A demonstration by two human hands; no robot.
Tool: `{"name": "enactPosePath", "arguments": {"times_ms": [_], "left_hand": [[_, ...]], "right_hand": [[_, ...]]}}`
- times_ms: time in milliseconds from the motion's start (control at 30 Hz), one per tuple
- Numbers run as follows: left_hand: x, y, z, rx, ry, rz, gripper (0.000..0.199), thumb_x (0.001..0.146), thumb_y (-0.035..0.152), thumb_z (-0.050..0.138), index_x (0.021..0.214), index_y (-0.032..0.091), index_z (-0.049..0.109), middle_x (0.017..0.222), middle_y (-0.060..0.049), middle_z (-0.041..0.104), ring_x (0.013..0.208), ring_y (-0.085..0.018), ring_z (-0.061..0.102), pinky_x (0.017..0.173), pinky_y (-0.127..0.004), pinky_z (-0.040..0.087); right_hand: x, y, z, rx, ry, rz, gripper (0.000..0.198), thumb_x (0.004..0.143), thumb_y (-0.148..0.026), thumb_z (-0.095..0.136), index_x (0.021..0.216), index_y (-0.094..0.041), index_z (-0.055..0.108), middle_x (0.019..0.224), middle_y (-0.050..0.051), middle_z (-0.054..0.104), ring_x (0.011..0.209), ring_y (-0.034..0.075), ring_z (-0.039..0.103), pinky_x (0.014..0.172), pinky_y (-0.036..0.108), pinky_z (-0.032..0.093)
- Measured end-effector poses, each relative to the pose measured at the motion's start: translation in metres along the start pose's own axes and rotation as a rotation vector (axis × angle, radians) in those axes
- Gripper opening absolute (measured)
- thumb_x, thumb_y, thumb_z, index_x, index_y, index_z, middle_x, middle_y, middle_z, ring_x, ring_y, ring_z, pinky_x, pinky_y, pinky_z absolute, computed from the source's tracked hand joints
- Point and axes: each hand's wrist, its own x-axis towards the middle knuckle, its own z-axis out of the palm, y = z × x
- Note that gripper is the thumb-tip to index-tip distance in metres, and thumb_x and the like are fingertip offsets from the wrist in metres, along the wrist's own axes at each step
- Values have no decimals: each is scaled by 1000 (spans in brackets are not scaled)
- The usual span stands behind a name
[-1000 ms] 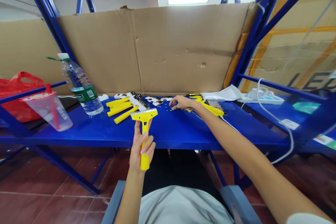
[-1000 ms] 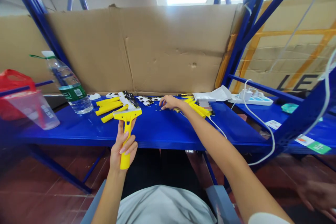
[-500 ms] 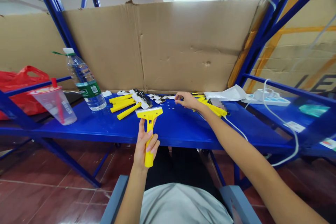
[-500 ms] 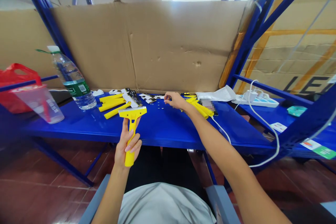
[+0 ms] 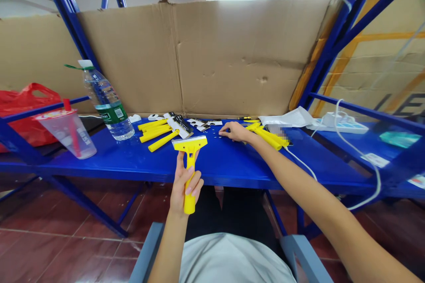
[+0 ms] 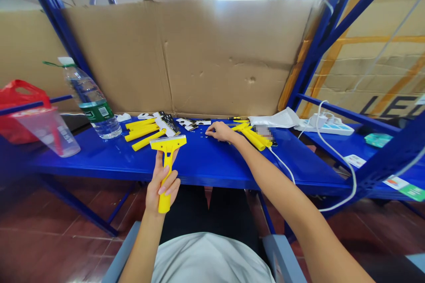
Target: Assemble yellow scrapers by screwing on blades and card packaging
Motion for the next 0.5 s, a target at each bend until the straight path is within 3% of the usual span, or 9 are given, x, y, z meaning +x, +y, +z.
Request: {"name": "enactPosePath", "arguments": {"times_ms": [167,500], "left_hand": [[-1,4,-1,-8,-35,-38,50,106,12,65,144,43,67,169,-7,55,47,5,36,46,-9,46],[-1,6,-2,-6,-46,-45,50,106,12,67,143,45,69,177,-5,47,47,6,38,46,-10,47]], "right_hand": [[-3,-4,-2,30,-45,-7,18,99,-32,80,110,-18,83,115,6,84,49,7,62,55,22,49],[-6,-8,-2,38,-112,6,8,100,-23,75,103,-17,79,106,4,81,53,6,60,55,20,44]]}}
